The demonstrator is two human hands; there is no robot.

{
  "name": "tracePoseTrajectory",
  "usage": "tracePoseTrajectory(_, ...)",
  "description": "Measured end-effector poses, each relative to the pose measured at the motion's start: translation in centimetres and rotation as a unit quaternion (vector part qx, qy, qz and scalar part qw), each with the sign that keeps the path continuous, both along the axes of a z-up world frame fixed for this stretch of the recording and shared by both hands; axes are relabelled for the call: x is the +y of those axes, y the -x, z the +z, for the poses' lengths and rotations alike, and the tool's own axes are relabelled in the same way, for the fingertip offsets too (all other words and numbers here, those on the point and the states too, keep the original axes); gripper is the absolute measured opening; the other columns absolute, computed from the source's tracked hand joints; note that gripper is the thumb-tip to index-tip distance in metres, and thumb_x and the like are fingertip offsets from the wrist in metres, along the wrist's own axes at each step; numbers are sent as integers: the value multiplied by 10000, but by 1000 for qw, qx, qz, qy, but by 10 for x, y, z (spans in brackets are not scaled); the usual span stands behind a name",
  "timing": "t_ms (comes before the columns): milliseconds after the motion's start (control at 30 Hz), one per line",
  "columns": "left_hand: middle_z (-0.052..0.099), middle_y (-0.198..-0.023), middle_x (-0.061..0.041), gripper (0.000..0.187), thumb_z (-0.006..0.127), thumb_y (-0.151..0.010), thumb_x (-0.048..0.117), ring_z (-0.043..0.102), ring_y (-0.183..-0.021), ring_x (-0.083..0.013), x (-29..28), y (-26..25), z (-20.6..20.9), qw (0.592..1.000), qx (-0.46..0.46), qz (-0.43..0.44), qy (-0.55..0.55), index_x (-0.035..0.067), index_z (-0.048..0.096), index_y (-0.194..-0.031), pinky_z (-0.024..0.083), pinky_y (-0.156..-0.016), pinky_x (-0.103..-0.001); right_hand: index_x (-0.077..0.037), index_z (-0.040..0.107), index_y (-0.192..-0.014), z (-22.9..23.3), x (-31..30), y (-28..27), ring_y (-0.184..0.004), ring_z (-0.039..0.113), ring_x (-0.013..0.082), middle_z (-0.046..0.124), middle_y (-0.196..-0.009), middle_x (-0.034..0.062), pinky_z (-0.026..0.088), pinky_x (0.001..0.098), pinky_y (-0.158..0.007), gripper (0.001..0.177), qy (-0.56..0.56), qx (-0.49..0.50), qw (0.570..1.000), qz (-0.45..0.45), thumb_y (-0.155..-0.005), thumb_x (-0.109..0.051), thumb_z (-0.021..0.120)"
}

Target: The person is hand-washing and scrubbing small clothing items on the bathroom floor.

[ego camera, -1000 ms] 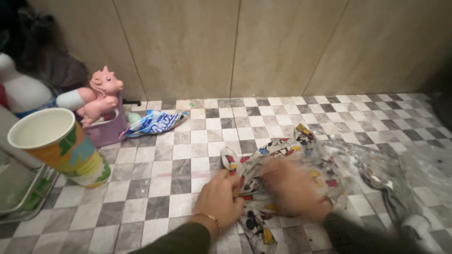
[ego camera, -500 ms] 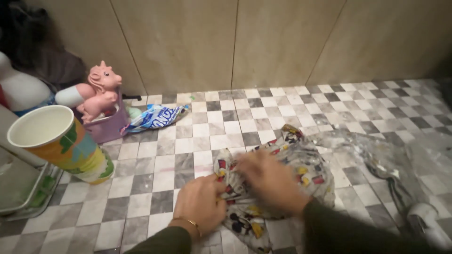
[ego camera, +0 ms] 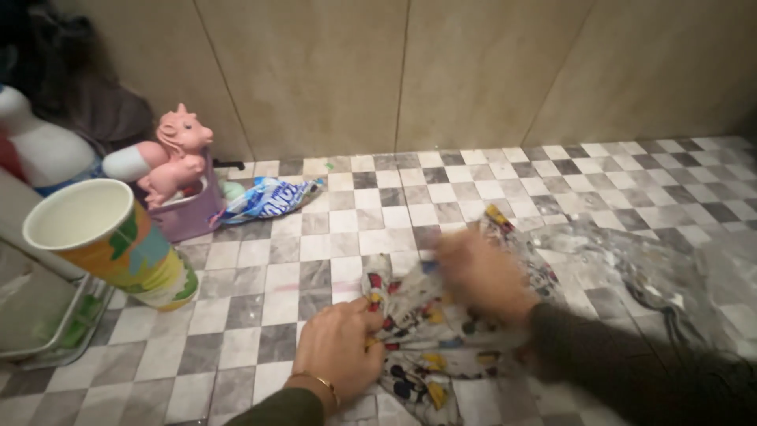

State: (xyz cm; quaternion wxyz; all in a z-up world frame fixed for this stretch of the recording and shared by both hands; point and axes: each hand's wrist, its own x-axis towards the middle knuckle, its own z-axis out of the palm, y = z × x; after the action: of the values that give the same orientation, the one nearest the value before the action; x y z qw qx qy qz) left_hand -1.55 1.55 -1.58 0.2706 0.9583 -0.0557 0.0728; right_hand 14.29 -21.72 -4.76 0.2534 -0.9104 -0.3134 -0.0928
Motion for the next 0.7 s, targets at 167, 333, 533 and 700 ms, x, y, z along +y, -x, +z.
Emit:
tracePoseTrajectory(167,680,-884,-117,127,668,-693,172,664,-873,-369,5,4,9,1000,24,18,10,107,727,-784,526,-795,-496,-78,713,-1138,32,-26,-20,-838,709,370,725,-877,205,574,455,-768,375,-25,120,976,-179,-1022,-354,488)
tracePoseTrajectory(333,673,-874,-117,126,678,-684,183,663,-869,-368,1,5,3,1000,23,13,8,107,701,-782,528,-777,-498,17,700,-1122,10,27,41,-922,646,422,648,-1021,241,518,498,-784,399,-22,-63,997,47,-993,-311,513)
tracePoseTrajectory(533,692,-877,-101,112,674,-704,200,664,-837,-378,6,7,13,999,11,30,18,120,697,-779,515,-756,-515,-227,682,-1367,43,-42,-22,-988,765,379,765,-1137,242,572,436,-925,392,8,207,936,-283,-1041,-347,500)
tracePoseTrajectory(700,758,-960,-114,425,633,-896,573,705,-941,-346,-4,-20,38,969,177,171,5,180,587,-1052,513,-891,-458,-277,151,-1630,62,-2,-5,-1055,741,323,726,-1215,204,580,417,-914,829,-14,351,927,-130,-933,-441,570)
